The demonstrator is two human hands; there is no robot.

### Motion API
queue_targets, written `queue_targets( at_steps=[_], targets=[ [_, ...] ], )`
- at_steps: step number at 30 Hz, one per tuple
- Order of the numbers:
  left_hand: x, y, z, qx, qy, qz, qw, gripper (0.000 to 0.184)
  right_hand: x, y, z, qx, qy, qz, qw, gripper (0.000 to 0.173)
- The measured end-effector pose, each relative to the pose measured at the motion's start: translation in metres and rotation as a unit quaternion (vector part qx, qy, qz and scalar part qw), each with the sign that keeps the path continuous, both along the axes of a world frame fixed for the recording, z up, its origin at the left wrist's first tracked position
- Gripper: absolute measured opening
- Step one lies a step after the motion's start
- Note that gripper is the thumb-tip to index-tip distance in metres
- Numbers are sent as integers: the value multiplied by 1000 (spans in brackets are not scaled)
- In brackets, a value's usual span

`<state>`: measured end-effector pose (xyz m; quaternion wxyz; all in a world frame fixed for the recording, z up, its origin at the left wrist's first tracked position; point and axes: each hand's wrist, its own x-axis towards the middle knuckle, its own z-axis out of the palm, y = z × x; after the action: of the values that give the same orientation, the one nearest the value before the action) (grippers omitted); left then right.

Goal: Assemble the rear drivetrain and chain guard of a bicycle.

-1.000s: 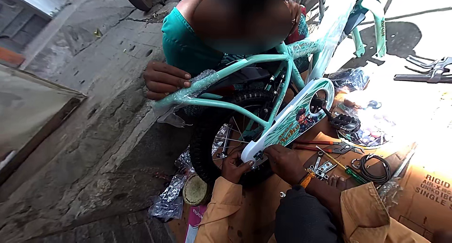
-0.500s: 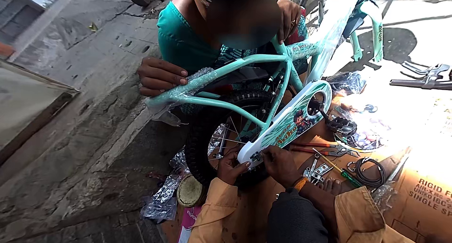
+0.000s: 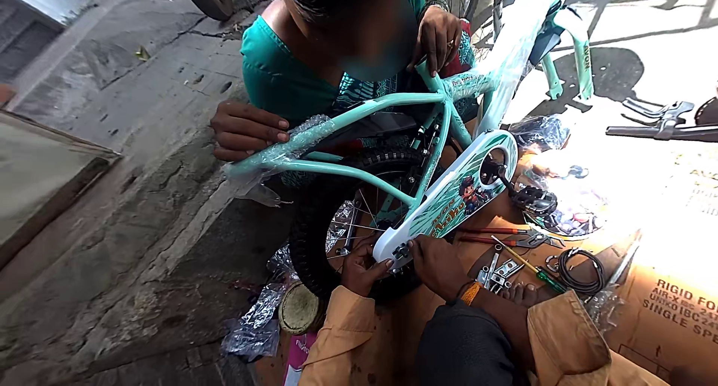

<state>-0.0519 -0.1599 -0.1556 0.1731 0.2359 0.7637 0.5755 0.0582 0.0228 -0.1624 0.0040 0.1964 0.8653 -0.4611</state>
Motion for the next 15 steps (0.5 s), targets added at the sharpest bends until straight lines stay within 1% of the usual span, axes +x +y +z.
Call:
queue_targets(
  at_steps=[3, 7, 10, 12, 15],
  targets=[
    [0, -1, -2, 1, 1, -4, 1000, 26, 2, 0, -1, 50, -3, 29, 998, 30],
    [0, 0, -3, 6, 0, -7, 1000, 25, 2, 2, 6, 94, -28, 53, 994, 32],
    [1, 1, -2, 4, 3, -5, 1000, 25, 2, 3, 13, 96, -56, 76, 991, 35],
    [2, 3, -2, -2, 7, -3, 1000, 25, 2, 6, 15, 86, -70, 80, 991, 41],
    [2, 2, -1, -4, 14, -3, 1000, 25, 2, 7, 14, 84, -59, 68, 992, 42]
  ],
)
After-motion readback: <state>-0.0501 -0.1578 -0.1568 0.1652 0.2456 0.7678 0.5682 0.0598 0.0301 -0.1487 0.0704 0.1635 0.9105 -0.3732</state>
